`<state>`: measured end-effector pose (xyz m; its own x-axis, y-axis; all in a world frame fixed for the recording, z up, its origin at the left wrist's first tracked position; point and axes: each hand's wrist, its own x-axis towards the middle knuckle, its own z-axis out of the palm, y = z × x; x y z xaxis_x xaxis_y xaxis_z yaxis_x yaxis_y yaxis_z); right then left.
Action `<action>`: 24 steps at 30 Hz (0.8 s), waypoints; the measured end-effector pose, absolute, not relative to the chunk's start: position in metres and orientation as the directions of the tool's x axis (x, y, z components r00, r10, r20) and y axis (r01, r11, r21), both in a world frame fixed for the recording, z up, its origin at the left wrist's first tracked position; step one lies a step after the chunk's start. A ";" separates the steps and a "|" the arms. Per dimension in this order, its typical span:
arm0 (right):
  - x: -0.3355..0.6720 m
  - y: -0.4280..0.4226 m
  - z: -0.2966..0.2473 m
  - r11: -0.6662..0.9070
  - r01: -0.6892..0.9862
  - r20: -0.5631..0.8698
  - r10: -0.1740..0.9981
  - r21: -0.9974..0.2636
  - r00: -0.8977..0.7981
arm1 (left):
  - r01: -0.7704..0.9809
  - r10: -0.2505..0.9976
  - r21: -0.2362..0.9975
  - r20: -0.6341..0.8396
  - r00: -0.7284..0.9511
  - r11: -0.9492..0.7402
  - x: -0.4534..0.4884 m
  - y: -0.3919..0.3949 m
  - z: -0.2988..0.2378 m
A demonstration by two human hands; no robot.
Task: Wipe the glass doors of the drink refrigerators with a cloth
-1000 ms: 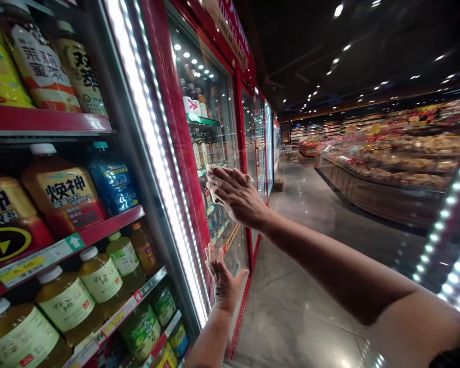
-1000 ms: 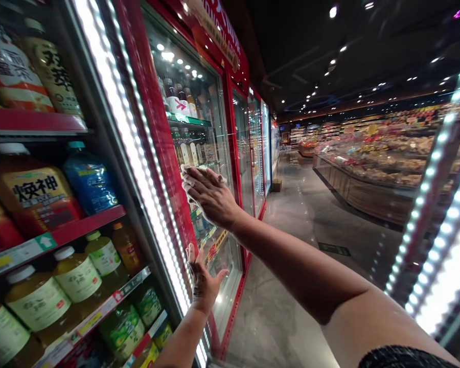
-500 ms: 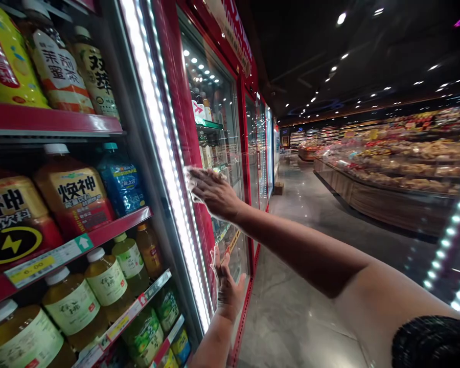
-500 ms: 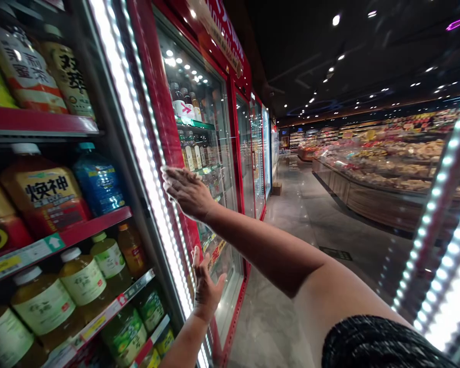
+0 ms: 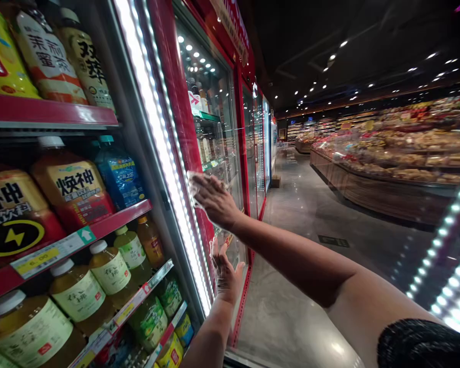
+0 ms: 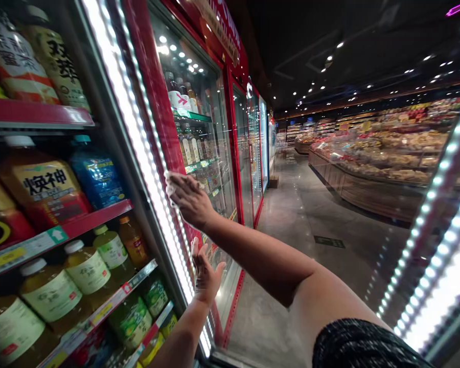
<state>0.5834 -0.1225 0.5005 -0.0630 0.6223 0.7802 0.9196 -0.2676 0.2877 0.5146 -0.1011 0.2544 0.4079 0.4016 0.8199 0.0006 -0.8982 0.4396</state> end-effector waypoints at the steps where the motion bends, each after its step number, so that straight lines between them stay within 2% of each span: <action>1: 0.585 -0.127 0.510 -0.316 0.916 0.819 0.574 0.246 -0.022 | 0.001 0.403 0.440 0.822 0.403 -0.898 0.514 -0.103 0.256; 3: 0.586 -0.133 0.517 -0.377 0.906 0.859 0.511 0.193 0.030 | 0.012 0.403 0.436 0.819 0.408 -0.900 0.514 -0.104 0.257; 4: 0.586 -0.135 0.513 -0.378 0.904 0.853 0.522 0.199 0.030 | 0.024 0.405 0.435 0.815 0.415 -0.900 0.515 -0.103 0.256; 7: 0.584 -0.140 0.471 -0.269 0.908 0.738 0.672 0.321 -0.062 | 0.058 0.378 0.394 0.814 0.442 -0.917 0.516 -0.098 0.251; 9: 0.584 -0.147 0.445 -0.224 0.902 0.693 0.713 0.369 -0.106 | 0.071 0.353 0.364 0.809 0.469 -0.929 0.516 -0.095 0.248; 12: 0.587 -0.163 0.444 -0.255 0.899 0.742 0.662 0.356 -0.106 | 0.096 0.380 0.388 0.771 0.511 -0.917 0.514 -0.094 0.247; 16: 0.592 -0.188 0.472 -0.402 0.892 0.862 0.506 0.208 0.027 | 0.111 0.420 0.429 0.741 0.524 -0.896 0.509 -0.098 0.254; 18: 0.592 -0.198 0.466 -0.388 0.893 0.850 0.526 0.229 0.011 | 0.100 0.403 0.418 0.743 0.534 -0.903 0.507 -0.100 0.258; 22: 0.590 -0.216 0.434 -0.314 0.883 0.773 0.629 0.348 -0.081 | 0.122 0.430 0.439 0.721 0.543 -0.890 0.503 -0.102 0.264; 24: 0.593 -0.227 0.436 -0.323 0.876 0.778 0.622 0.357 -0.088 | 0.132 0.445 0.454 0.703 0.555 -0.881 0.501 -0.105 0.267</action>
